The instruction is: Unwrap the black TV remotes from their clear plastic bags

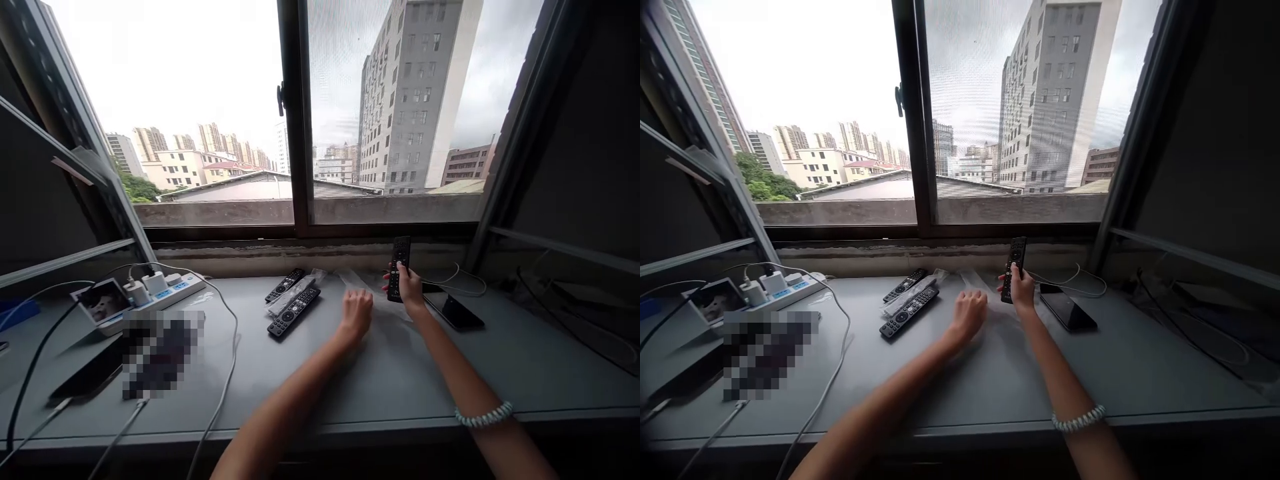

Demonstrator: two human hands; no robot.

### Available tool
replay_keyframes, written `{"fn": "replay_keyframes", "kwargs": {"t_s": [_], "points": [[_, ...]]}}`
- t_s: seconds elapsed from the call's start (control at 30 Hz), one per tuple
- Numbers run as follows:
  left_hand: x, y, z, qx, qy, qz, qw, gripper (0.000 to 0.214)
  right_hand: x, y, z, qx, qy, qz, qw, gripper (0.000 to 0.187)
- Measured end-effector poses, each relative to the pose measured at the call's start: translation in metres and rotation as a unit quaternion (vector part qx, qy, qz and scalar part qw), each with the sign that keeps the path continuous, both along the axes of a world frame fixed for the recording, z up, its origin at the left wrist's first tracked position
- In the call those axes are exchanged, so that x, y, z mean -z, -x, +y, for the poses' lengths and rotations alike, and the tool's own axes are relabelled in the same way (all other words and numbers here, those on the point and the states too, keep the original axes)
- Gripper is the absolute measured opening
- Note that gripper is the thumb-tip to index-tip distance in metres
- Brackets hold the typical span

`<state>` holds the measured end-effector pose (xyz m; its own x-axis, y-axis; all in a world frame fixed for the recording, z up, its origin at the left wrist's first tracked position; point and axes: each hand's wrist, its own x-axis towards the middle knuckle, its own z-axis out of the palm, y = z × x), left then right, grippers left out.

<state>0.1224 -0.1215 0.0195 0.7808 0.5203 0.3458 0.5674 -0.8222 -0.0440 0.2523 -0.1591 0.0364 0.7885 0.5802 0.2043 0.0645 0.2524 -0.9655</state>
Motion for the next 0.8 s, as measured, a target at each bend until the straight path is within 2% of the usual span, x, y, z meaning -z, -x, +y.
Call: {"fn": "replay_keyframes", "kwargs": {"t_s": [0.1, 0.2, 0.3, 0.4, 0.5, 0.6, 0.67, 0.8], "points": [[-0.012, -0.013, 0.007, 0.007, -0.018, -0.019, 1.0, 0.029, -0.003, -0.001, -0.001, 0.013, -0.001, 0.001, 1.0, 0.04], [-0.019, -0.027, 0.009, 0.011, 0.014, 0.005, 1.0, 0.025, -0.005, -0.001, -0.002, 0.011, -0.01, 0.003, 1.0, 0.042], [-0.022, -0.027, 0.004, 0.0, 0.05, 0.017, 0.999, 0.025, -0.009, 0.002, -0.001, -0.011, -0.011, 0.017, 1.0, 0.04], [-0.03, -0.008, 0.003, -0.031, 0.04, -0.014, 0.999, 0.033, -0.013, 0.008, -0.002, -0.056, 0.002, 0.058, 0.997, 0.036], [-0.038, 0.024, 0.011, -0.153, 0.023, -0.011, 0.988, 0.039, -0.018, 0.016, -0.005, -0.105, 0.025, 0.087, 0.99, 0.03], [-0.037, 0.058, 0.024, -0.267, 0.039, 0.025, 0.963, 0.049, -0.017, 0.022, -0.006, -0.126, 0.058, 0.087, 0.986, 0.017], [-0.029, 0.075, 0.033, -0.29, 0.05, 0.047, 0.954, 0.047, -0.013, 0.023, -0.005, -0.124, 0.08, 0.072, 0.986, 0.011], [-0.01, 0.091, 0.047, -0.287, 0.038, 0.04, 0.956, 0.035, -0.001, 0.015, 0.0, -0.1, 0.093, 0.039, 0.99, 0.012]]}}
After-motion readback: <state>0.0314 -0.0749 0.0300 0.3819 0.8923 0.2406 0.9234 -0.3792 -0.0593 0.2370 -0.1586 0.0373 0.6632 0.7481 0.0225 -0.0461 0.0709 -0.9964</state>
